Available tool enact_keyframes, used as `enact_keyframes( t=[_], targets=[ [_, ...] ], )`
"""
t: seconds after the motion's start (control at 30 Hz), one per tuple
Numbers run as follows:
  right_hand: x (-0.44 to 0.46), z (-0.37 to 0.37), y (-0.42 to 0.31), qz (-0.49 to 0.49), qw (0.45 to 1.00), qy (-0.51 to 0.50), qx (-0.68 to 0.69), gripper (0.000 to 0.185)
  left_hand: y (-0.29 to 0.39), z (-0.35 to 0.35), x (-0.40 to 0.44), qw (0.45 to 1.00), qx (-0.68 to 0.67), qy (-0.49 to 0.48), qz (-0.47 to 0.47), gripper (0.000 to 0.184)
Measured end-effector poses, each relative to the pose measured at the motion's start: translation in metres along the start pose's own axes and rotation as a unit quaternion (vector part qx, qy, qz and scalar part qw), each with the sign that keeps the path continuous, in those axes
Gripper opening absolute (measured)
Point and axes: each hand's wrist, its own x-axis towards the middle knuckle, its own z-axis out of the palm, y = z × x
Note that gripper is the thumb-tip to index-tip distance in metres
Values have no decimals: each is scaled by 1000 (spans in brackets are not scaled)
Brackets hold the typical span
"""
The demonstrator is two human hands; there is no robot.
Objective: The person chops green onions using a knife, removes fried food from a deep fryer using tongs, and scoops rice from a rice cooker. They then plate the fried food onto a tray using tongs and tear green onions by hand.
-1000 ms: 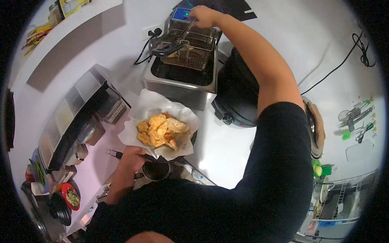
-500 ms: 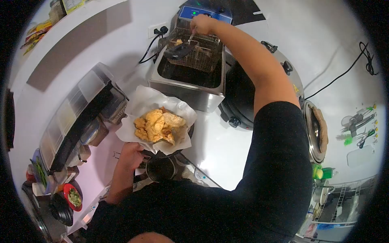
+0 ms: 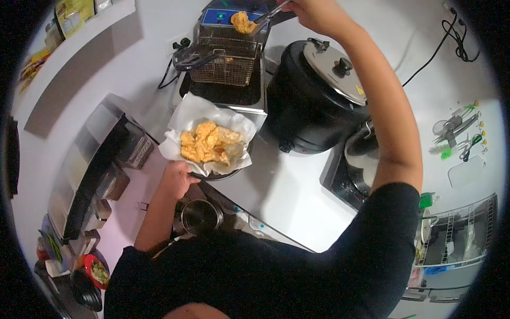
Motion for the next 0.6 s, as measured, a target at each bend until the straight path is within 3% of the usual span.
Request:
enact_keyframes(
  t=[0.13, 0.2, 0.23, 0.4, 0.5, 0.6],
  targets=[
    [-43, -34, -55, -25, 999, 39, 26, 14, -1, 18, -2, 998, -19, -58, -34, 49],
    [-65, -29, -85, -42, 995, 51, 69, 25, -3, 24, -7, 992, -14, -110, -50, 53],
    [-70, -28, -101, -79, 993, 55, 75, 38, -3, 28, -11, 992, -13, -110, -54, 53],
    [-94, -12, -136, -242, 970, 14, 1, 33, -9, 49, -34, 987, -12, -126, -99, 67],
    [-103, -6, -134, -259, 966, 3, 13, 34, -17, 43, -42, 991, -13, -112, -71, 69],
    [-103, -15, -130, -216, 976, 26, 12, 32, -16, 43, -53, 995, -17, -83, -46, 62]
  ],
)
